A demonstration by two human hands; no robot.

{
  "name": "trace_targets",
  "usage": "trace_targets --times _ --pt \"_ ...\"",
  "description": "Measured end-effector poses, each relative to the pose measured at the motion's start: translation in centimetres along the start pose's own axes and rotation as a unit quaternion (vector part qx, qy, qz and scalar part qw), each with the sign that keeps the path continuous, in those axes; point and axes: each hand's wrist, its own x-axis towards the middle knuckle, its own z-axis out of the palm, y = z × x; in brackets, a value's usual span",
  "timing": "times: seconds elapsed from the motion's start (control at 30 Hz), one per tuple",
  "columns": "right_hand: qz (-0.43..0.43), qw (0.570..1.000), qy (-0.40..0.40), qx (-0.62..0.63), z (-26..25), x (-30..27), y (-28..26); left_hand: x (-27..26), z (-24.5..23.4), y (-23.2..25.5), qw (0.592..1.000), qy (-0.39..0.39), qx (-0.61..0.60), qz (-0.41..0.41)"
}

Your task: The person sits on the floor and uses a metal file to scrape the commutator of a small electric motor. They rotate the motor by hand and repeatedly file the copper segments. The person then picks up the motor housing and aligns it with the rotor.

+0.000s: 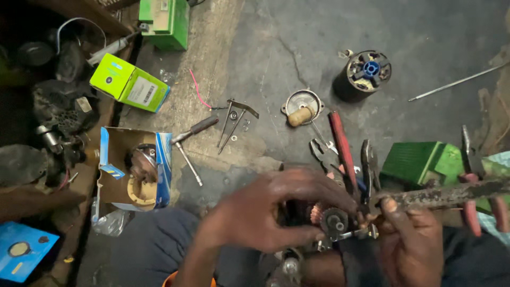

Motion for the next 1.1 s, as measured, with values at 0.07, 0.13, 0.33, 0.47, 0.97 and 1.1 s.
trace_targets --times 0.07,0.13,0.33,0.47,0.97,1.1 --pt "-0.013 1.000 0.007 -0.020 0.0 -0.1 0.5 -0.1 0.2 -0.6 1.000 -0.003 -0.010 0.012" --pt "-0.025 0.999 0.007 -0.042 -0.1 -0.3 0.6 -0.1 0.4 -0.8 1.000 -0.008 -0.019 0.013" --pt "-0.039 0.998 -0.010 -0.055 0.7 -1.2 -0.1 0.5 1.1 0.9 1.000 -0.003 0.025 0.012" --pt "-0.041 0.996 -0.018 -0.082 1.2 -1.7 -0.2 1.7 2.1 1.2 0.997 -0.034 0.067 -0.028" --pt "-0.046 0.992 -0.016 -0.119 0.1 -1.3 -2.0 2.1 2.3 2.7 0.994 0.001 0.073 -0.076" --pt "-0.028 0.994 0.005 -0.108 -2.2 0.4 -0.5 3.4 1.2 1.3 0.996 -0.026 0.044 -0.070"
